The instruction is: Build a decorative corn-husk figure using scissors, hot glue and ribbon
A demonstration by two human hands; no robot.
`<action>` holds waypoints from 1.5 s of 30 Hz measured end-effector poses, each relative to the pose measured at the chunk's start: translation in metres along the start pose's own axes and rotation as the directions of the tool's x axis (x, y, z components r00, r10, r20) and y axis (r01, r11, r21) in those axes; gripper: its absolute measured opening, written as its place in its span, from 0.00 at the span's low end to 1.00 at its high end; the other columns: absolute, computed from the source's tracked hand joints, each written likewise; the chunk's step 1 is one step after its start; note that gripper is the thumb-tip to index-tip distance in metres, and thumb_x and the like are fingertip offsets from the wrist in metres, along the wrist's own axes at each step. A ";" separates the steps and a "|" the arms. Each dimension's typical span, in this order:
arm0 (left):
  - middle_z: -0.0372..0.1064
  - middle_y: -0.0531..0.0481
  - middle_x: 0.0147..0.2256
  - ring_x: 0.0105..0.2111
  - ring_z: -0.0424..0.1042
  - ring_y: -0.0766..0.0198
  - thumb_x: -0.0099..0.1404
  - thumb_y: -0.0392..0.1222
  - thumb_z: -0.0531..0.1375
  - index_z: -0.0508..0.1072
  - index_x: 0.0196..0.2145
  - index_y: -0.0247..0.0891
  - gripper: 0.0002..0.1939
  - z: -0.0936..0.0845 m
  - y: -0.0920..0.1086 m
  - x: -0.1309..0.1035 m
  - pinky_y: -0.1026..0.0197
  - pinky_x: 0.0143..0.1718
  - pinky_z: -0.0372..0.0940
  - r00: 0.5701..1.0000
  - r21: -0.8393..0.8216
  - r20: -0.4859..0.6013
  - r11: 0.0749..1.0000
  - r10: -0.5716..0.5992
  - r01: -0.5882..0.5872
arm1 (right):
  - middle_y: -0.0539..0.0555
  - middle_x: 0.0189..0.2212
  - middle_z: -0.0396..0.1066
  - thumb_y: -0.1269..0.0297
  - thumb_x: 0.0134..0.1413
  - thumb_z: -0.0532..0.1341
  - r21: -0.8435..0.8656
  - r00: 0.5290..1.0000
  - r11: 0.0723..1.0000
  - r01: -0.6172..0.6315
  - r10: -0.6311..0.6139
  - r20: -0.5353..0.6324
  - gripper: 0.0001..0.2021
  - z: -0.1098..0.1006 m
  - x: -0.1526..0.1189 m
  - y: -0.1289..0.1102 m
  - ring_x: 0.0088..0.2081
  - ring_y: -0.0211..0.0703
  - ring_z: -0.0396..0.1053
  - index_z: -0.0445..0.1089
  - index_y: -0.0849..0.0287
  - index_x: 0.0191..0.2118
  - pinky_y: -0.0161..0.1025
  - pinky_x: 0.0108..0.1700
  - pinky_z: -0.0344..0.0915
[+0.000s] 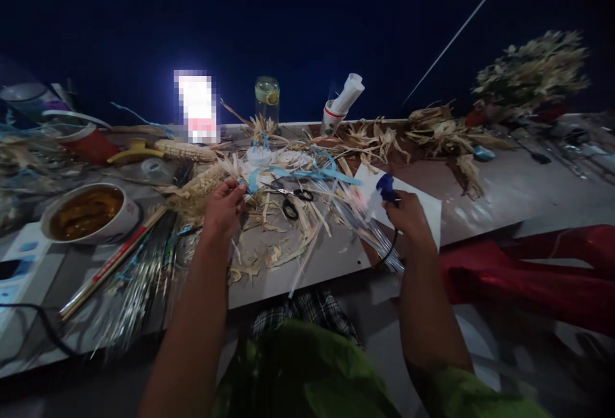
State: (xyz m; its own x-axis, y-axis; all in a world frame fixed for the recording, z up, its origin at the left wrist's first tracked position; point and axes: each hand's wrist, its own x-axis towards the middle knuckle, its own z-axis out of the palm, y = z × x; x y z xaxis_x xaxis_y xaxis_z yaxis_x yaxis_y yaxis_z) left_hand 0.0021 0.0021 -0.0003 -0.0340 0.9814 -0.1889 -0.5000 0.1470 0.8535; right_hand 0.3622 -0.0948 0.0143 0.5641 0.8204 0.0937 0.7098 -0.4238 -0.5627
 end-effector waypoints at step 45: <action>0.52 0.61 0.14 0.11 0.50 0.77 0.45 0.40 0.65 0.62 0.22 0.35 0.13 0.000 0.001 -0.005 0.71 0.11 0.43 0.999 0.262 -0.006 0.964 -0.033 0.033 | 0.54 0.34 0.73 0.50 0.51 0.54 0.372 0.739 0.852 0.367 -0.511 0.440 0.17 0.087 -0.085 -0.131 0.39 0.46 0.70 0.70 0.56 0.36 0.40 0.41 0.67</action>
State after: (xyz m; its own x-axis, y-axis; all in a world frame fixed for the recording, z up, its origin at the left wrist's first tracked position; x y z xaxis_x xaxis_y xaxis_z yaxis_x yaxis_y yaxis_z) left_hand 0.0022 -0.0021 0.0015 -0.0228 0.9753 -0.2196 -0.2562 0.2066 0.9443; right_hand 0.1846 -0.0755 0.0093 -0.1312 0.9913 -0.0048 0.6552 0.0831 -0.7508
